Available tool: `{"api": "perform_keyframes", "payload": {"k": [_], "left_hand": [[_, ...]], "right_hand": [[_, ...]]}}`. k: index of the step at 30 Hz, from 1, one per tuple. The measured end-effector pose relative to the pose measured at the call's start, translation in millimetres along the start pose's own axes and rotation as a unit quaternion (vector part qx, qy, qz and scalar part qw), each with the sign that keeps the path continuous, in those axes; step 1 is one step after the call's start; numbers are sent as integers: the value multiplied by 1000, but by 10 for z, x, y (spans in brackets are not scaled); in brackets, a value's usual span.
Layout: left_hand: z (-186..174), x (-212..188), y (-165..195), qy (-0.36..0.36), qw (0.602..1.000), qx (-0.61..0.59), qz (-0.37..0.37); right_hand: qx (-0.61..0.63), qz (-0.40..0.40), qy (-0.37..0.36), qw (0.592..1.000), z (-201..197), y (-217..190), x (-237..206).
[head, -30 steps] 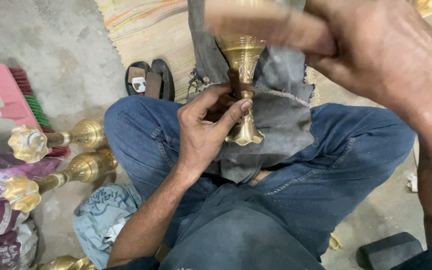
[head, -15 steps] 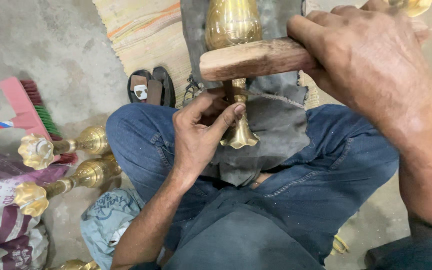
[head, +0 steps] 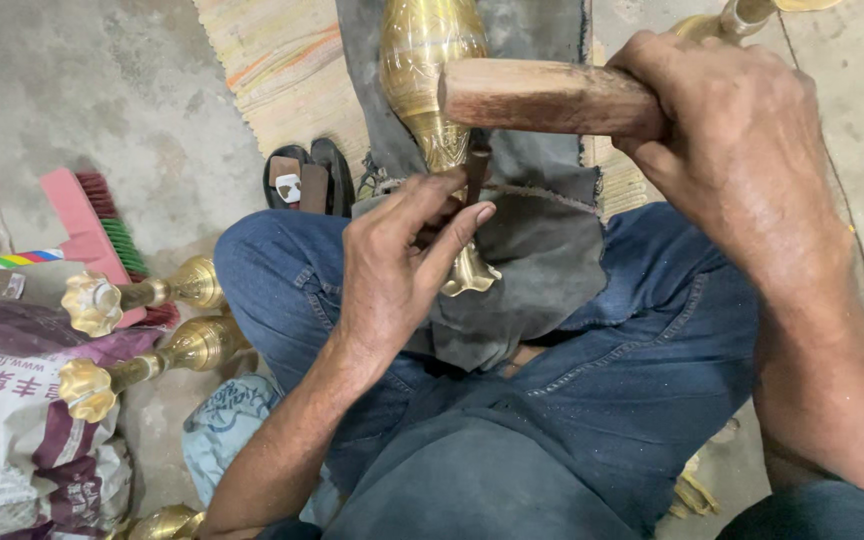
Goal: The person sits cross-legged on the floor with a brass vase held against their lap by a cloth and rope. They hold a chisel against the vase surface and strike it with a wooden mallet, repositioning the chisel repeatedly to engrave decorative patterns, occasionally retying the rope securing the vase.
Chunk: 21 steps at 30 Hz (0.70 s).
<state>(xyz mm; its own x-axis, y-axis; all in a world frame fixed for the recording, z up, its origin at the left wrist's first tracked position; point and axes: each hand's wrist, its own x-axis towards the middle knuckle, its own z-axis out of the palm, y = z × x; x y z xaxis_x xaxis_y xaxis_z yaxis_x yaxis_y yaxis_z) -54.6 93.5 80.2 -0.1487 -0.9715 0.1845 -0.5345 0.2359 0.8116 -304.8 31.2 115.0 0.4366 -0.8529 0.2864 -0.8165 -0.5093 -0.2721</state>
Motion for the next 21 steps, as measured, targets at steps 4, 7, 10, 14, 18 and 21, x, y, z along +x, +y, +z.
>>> {"api": "perform_keyframes", "payload": {"k": [4, 7, 10, 14, 18, 21], "left_hand": [[17, -29, -4, 8, 1000, 18, 22], [27, -39, -14, 9, 1000, 6, 9], [27, -45, -12, 12, 1000, -13, -8], [31, -16, -14, 22, 1000, -18, -15], [23, -26, -17, 13, 999, -34, -32], [27, -29, -39, 22, 1000, -9, -19]], "right_hand": [[39, 28, -10, 999, 0, 25, -16], [-33, -27, -25, 999, -55, 16, -7], [-30, -20, -16, 999, -89, -42, 12], [-49, -19, -30, 998, -107, -63, 90], [-41, -47, -52, 997, -116, -51, 140], [-25, -60, -32, 997, -140, -47, 173]]}}
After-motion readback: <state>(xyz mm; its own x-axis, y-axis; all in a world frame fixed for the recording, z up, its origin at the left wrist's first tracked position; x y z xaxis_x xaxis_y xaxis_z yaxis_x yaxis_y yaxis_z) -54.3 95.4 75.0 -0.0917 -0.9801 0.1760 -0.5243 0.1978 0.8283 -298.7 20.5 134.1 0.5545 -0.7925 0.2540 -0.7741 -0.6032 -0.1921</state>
